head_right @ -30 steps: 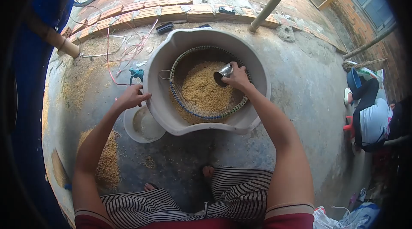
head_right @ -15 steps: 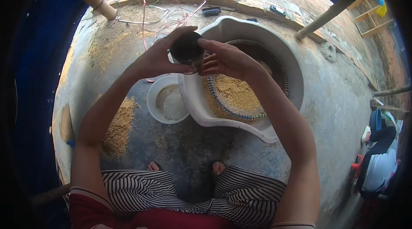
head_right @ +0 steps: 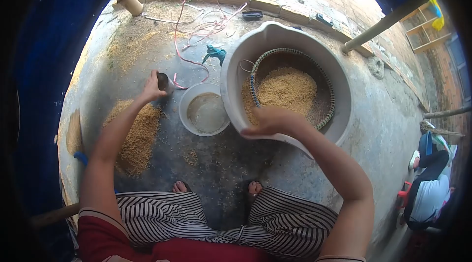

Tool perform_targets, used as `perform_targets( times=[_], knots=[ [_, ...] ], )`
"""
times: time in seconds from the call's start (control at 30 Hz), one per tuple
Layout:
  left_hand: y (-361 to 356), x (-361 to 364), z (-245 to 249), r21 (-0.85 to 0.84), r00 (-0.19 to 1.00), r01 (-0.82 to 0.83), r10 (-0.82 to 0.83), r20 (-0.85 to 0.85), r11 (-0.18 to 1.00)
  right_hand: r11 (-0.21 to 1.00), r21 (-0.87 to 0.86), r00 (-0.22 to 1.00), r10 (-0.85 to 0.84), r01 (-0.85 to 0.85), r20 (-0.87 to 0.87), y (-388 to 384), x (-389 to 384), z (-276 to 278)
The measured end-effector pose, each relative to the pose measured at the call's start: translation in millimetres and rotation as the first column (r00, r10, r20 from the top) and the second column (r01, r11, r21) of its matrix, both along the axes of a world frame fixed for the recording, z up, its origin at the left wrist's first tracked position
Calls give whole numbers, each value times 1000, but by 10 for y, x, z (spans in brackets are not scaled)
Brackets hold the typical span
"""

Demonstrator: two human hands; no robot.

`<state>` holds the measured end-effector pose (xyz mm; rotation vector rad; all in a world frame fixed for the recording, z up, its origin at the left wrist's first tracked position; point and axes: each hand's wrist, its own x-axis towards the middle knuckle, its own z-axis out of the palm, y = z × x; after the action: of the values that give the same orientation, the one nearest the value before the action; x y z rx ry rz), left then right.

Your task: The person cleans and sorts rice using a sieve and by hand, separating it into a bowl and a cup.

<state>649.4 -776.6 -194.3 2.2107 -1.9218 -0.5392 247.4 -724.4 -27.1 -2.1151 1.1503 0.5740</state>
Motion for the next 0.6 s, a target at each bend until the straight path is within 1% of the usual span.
perform_targets(
  times=[0.03, 0.07, 0.13, 0.17, 0.2, 0.23, 0.27, 0.3, 0.33, 0.37, 0.4, 0.43, 0.47, 0.5, 0.53, 0.57, 0.6],
  knots=[
    [36, 12, -28, 39, 999, 40, -41, 10, 998, 999, -8, 985, 39, -41, -166, 107, 57, 1],
    [60, 21, -51, 34, 999, 40, -40, 10, 999, 999, -14, 985, 38, -41, -167, 216, 74, -62],
    [80, -21, -58, 268, 977, 98, -144, 156, 958, 989, -115, 990, 76, -90, -122, 377, 77, -312],
    [36, -29, -51, 303, 945, 148, -225, 236, 941, 989, -120, 989, 73, -89, -128, 397, 71, -413],
    [-43, -62, -83, 299, 946, 153, -227, 230, 942, 979, -192, 994, 51, -70, -101, 415, 56, -512],
    [-132, -124, -116, 152, 951, 231, -255, 172, 961, 964, -262, 997, 31, -49, -71, 435, 66, -518],
    [-195, -184, -146, -6, 950, 292, -290, 119, 956, 963, -265, 997, 29, -48, -76, 429, 56, -483],
    [-188, -350, 9, -11, 950, 294, -291, 116, 956, 966, -251, 993, 30, -59, -118, 417, 69, -375],
    [-161, -598, 304, 41, 948, 275, -263, -179, 961, 969, -239, 987, 30, -68, -159, 412, 68, -300],
    [-153, -741, 480, 94, 866, 274, -203, -457, 957, 967, -247, 986, 23, -64, -166, 417, 34, -316],
    [-165, -785, 410, 81, 861, 281, -214, -462, 956, 963, -262, 992, 39, -68, -116, 428, -26, -383],
    [-181, -849, 234, 20, 867, 436, -415, -275, 900, 958, -278, 996, 55, -71, -67, 447, -93, -430],
    [-194, -902, 83, -9, 812, 581, -580, -66, 814, 955, -290, 996, 49, -68, -75, 479, -160, -439],
    [-209, -911, -3, -22, 812, 581, -581, -60, 814, 956, -287, 998, 49, -58, -39, 511, -216, -449],
    [-217, -884, -58, 65, 826, 563, -561, -42, 824, 957, -285, 999, 52, -50, 1, 533, -260, -472],
    [-228, -843, -111, 154, 839, 540, -543, -25, 827, 954, -295, 999, 53, -50, 2, 577, -333, -526],
    [-250, -780, -129, 145, 836, 546, -549, -20, 825, 951, -305, 998, 55, -52, 2, 633, -433, -585]
  ],
)
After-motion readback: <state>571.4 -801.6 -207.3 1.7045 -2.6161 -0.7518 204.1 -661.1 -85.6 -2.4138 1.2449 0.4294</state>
